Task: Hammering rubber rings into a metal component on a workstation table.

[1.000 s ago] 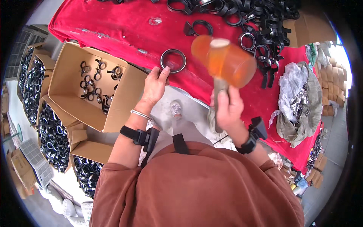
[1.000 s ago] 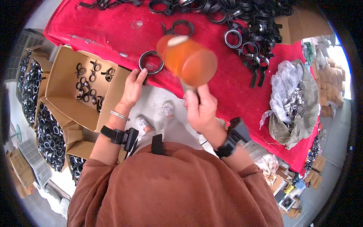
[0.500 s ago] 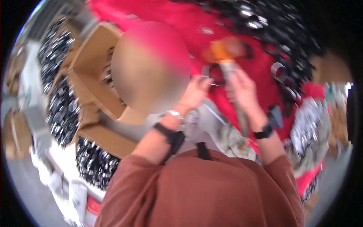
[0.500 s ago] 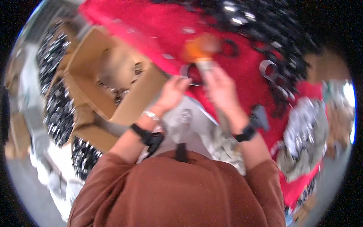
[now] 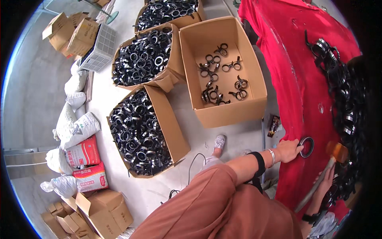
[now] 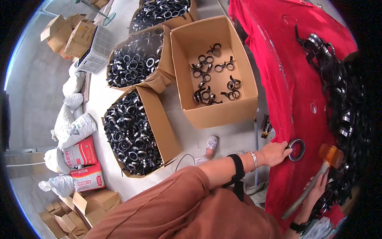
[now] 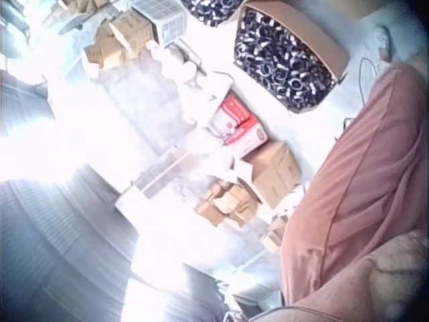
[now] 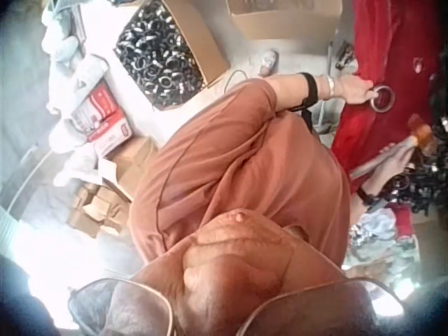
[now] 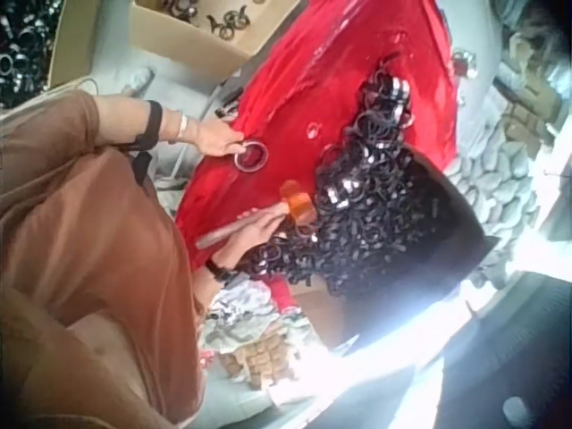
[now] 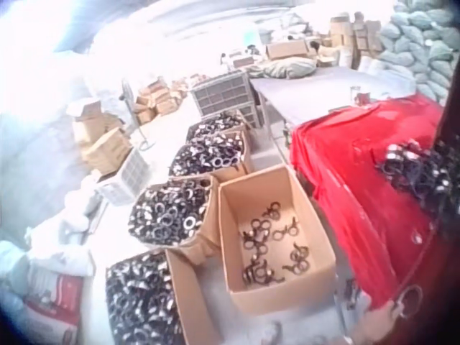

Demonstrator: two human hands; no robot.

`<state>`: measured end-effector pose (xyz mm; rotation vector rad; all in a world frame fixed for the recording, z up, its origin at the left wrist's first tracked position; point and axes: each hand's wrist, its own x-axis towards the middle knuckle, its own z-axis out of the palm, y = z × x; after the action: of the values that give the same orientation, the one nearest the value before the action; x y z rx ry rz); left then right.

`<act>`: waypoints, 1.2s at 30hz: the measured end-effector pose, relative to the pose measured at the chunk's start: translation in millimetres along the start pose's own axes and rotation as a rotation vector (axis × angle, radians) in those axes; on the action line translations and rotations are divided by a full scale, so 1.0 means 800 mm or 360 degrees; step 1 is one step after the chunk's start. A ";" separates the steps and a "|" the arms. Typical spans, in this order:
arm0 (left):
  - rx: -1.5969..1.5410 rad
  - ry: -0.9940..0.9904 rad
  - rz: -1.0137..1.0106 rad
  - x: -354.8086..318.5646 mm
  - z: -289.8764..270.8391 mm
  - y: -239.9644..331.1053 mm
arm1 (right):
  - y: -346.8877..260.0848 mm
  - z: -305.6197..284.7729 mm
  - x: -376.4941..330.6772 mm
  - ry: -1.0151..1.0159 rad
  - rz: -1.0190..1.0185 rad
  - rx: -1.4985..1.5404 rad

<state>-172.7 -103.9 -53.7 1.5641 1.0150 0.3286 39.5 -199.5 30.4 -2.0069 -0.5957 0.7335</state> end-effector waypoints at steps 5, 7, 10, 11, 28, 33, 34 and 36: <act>0.0046 -0.0003 -0.0037 0.002 -0.001 0.007 | -0.045 0.031 -0.038 -0.0391 -0.0156 0.0007; 0.0070 -0.0012 -0.0029 -0.003 0.000 0.007 | -0.064 0.042 -0.041 -0.0332 -0.0394 0.0054; 0.0086 -0.0033 -0.0105 -0.005 0.010 0.013 | -0.063 0.045 -0.042 -0.0439 -0.0328 -0.0302; 0.0091 -0.0069 -0.0076 0.000 0.018 0.008 | -0.052 0.042 -0.037 -0.0598 -0.0203 -0.0509; 0.0049 -0.0043 -0.0083 0.026 0.019 -0.006 | -0.013 0.025 -0.019 -0.0345 -0.0246 -0.0401; -0.0012 -0.0023 -0.0128 0.026 0.017 -0.021 | -0.069 0.031 -0.042 -0.0173 -0.0577 -0.0121; 0.0016 -0.0021 -0.0119 0.026 0.018 -0.019 | -0.073 0.037 -0.046 -0.0174 -0.0674 -0.0011; 0.0042 -0.0022 -0.0109 0.026 0.019 -0.017 | -0.052 0.053 -0.046 -0.0227 -0.0718 -0.0012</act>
<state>-155.7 -99.4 -77.3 1.5494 1.0632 0.2580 -21.3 -178.4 57.6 -1.7439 -1.0919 0.5967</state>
